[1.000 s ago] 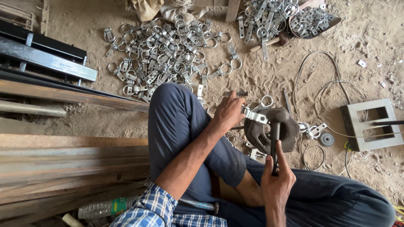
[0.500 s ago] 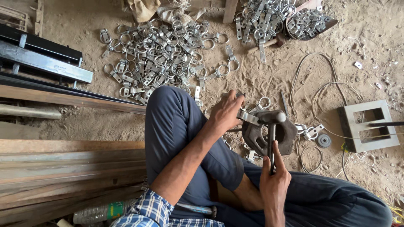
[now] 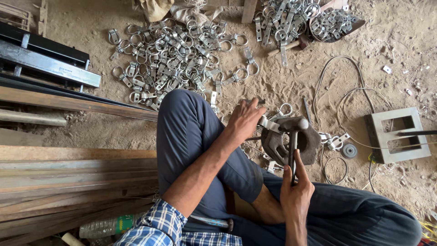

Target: The person sits cross-legged on the floor and uses a hammer to strike metal parts placed on a small anvil. They repeatedly pick up metal pieces, position them on the anvil, and hit them with the hammer.

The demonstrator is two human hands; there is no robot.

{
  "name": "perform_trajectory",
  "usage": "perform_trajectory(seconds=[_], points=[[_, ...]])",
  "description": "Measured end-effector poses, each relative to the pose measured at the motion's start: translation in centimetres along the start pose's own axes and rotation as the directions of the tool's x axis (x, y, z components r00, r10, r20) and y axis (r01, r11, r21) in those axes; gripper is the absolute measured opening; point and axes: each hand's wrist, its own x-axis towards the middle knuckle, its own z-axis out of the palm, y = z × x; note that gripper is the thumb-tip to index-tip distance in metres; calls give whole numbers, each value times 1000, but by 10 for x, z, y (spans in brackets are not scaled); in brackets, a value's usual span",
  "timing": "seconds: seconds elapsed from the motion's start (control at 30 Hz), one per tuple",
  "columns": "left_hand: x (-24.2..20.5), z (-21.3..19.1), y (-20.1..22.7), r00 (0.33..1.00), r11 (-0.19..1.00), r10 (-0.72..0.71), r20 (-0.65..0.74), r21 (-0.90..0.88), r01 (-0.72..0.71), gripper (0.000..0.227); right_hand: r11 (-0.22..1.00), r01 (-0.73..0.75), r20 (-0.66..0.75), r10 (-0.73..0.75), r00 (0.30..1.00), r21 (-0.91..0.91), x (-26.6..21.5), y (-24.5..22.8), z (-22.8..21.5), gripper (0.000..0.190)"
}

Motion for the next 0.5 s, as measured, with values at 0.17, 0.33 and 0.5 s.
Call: perform_trajectory(seconds=[0.17,0.33,0.5], points=[[11,-46,4,891,919,-7,455,-347,185,49,945,-322,16,321,947,54,-6,-5,1,50],[19,-68,10,945,815,-144,293,-507,281,32,977,-149,-87,163,983,151,-8,-9,-8,47],[28,-81,9,855,824,-256,452,-360,437,30,945,-317,-53,322,945,87,-2,-20,-12,49]])
